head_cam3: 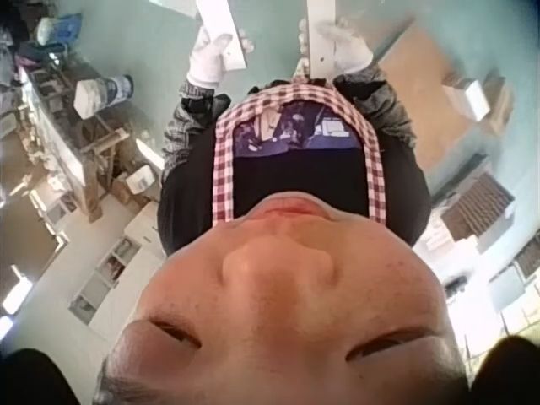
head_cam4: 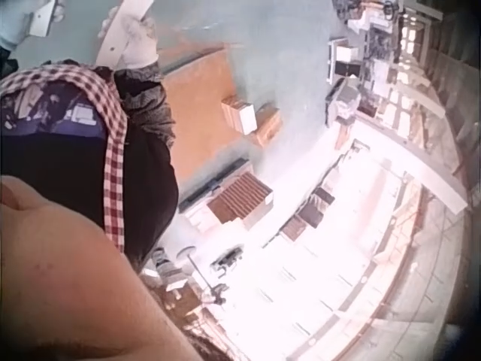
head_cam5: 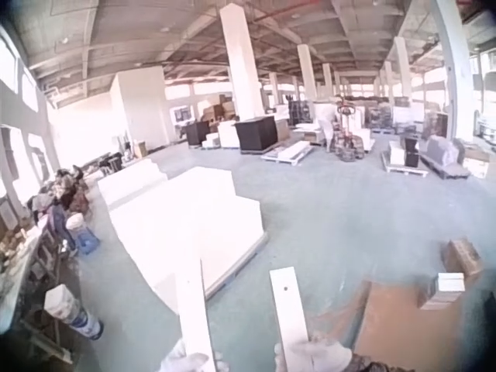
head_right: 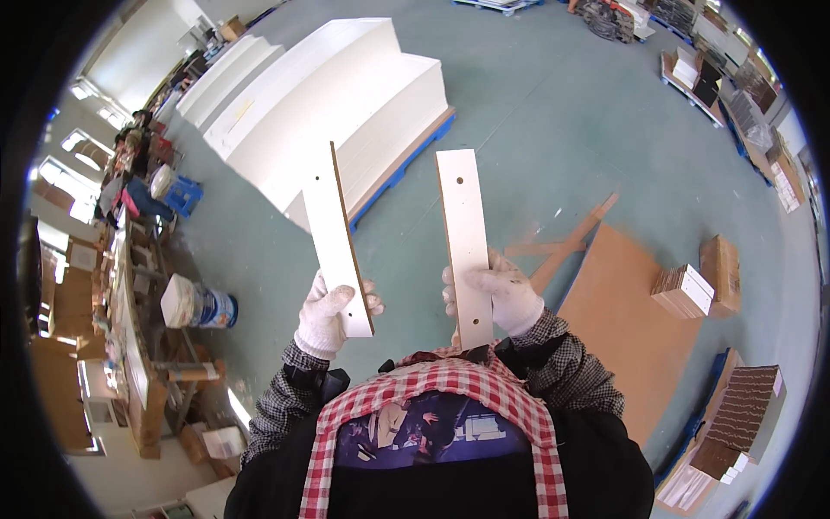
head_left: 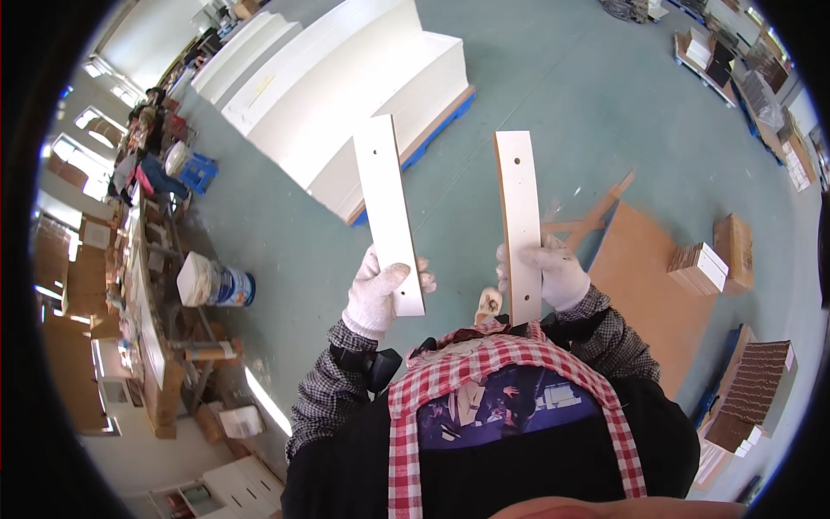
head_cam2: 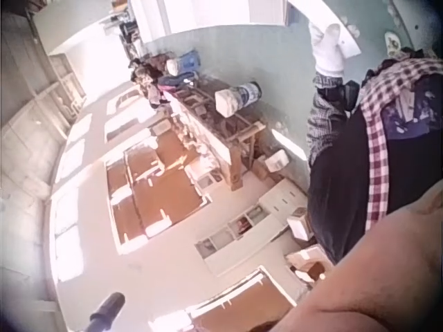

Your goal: Sanding the edges of white wooden furniture boards using a sanding block and organizing them in stacks.

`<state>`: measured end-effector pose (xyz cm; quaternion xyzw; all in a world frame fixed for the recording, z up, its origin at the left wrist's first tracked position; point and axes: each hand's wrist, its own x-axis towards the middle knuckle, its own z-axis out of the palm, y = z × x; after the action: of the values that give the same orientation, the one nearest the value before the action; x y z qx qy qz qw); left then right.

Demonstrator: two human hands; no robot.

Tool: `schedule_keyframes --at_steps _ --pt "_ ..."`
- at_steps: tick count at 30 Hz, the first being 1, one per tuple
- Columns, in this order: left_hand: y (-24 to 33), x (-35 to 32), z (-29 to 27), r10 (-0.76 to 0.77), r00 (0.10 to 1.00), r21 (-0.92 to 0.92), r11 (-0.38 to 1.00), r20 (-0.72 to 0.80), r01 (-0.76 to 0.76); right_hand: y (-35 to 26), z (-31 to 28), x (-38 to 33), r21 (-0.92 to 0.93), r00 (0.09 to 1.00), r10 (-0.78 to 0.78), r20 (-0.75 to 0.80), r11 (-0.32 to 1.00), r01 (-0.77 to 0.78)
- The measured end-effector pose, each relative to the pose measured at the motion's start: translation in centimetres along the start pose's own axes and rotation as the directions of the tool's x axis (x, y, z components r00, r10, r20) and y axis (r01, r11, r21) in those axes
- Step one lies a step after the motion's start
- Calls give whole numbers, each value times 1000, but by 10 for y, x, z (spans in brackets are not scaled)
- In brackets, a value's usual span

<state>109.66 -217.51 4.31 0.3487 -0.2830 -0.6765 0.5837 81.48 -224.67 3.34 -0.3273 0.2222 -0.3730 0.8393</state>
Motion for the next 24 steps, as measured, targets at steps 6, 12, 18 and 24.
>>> schedule_keyframes --at_steps 6,12,18,24 --pt "25 166 19 -12 996 20 1000 87 11 -85 -49 99 15 999 -5 -54 1000 6" --pt "14 354 11 -45 997 -36 998 66 47 -171 -102 211 -53 984 -85 -157 996 78" --pt "22 556 21 -126 879 -112 974 461 199 -264 -174 332 -42 969 -113 -219 993 106" --pt "61 720 113 -288 746 177 958 601 227 -369 -236 403 -170 885 -265 -382 962 214"
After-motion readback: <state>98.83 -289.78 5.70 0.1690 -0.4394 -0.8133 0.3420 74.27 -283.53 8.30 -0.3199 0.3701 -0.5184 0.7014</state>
